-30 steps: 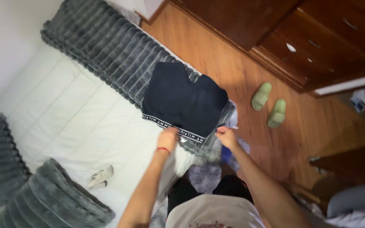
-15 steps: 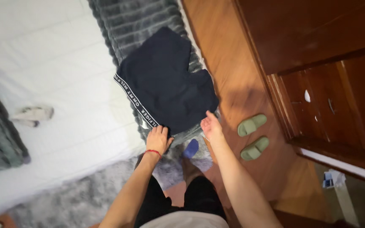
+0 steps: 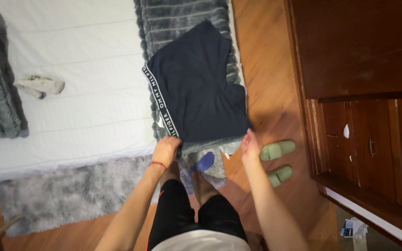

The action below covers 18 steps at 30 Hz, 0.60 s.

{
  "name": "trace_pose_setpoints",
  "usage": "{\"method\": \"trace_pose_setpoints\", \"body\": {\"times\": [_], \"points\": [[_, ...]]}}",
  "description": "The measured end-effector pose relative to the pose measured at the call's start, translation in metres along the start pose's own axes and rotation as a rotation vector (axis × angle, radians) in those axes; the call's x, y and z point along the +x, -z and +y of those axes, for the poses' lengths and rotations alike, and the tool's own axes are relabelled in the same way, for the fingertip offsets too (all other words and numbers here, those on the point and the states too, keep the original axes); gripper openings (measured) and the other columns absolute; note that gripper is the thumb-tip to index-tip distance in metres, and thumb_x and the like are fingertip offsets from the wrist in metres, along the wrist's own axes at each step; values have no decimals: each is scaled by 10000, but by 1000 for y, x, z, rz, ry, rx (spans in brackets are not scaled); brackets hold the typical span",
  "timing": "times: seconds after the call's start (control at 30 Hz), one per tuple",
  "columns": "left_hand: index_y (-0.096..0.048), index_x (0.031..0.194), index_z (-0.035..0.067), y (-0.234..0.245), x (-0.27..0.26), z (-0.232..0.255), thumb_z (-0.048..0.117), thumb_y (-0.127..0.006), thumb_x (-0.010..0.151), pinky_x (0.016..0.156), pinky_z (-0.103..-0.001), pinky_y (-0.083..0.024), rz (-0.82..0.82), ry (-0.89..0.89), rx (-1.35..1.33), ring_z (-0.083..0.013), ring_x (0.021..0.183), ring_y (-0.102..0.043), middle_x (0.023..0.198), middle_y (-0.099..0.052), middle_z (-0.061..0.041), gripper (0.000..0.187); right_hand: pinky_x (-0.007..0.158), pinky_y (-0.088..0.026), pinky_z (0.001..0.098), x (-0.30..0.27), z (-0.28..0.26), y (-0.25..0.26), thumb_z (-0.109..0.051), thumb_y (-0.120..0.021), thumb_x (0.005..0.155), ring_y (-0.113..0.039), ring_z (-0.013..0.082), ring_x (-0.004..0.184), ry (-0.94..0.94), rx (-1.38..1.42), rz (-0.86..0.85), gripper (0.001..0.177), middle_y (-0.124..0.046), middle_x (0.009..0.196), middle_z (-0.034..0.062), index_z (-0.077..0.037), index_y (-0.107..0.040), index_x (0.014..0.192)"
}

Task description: The person picks up a pair of pants from a chair and folds them on a bed before placing them in a closet drawer.

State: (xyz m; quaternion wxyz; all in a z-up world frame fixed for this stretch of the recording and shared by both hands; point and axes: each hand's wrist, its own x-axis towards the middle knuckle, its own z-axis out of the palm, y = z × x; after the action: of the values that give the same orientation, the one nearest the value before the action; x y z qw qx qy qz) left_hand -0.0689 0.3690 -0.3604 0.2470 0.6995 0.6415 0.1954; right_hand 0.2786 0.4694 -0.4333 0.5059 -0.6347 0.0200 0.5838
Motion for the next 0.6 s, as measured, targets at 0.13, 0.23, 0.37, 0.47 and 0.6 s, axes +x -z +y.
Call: {"method": "trace_pose_setpoints", "body": {"times": [0.13, 0.23, 0.37, 0.47, 0.6], "points": [[-704, 1105, 72, 33, 36, 7, 116, -641, 934, 827, -461, -521, 61, 246, -217, -389, 947, -654, 987, -714, -178, 187, 490, -428, 212, 18, -35, -55, -120, -704, 981, -582, 83, 607, 153, -14, -278, 221, -562, 702, -29, -167, -523, 863], [-694, 1128, 82, 54, 66, 7, 158, -643, 955, 824, -455, -526, 115, 436, -294, -387, 937, -668, 1009, -716, -182, 196, 573, -474, 246, 19, -58, -105, -145, -677, 1007, -648, 124, 725, 265, -179, -471, 128, -629, 858, 13, -170, -554, 976], [-658, 1228, 62, 64, 97, -11, 139, -673, 950, 900, -471, -498, 292, 507, -139, -399, 1039, -632, 1097, -701, -192, 289, 800, -507, 298, 2, -66, -162, -199, -626, 977, -662, 160, 1033, 391, -646, -589, 307, -688, 1239, 77, -131, -585, 1273], [-573, 1309, 1, 59, 105, -29, 107, -702, 848, 923, -486, -472, 357, 387, -7, -419, 1106, -580, 1287, -619, -204, 490, 931, -515, 339, -7, -52, -172, -214, -660, 949, -645, 211, 1157, 568, -1144, -613, 393, -670, 1322, 95, -92, -616, 1319], [-584, 1320, 46, 56, 116, -53, 60, -664, 875, 982, -488, -458, 294, 368, 52, -387, 1203, -548, 1385, -571, -156, 452, 1029, -440, 417, -2, -34, -170, -141, -685, 888, -554, 342, 1268, 1006, -1563, -798, 309, -652, 1341, 168, -40, -706, 1180]]}}
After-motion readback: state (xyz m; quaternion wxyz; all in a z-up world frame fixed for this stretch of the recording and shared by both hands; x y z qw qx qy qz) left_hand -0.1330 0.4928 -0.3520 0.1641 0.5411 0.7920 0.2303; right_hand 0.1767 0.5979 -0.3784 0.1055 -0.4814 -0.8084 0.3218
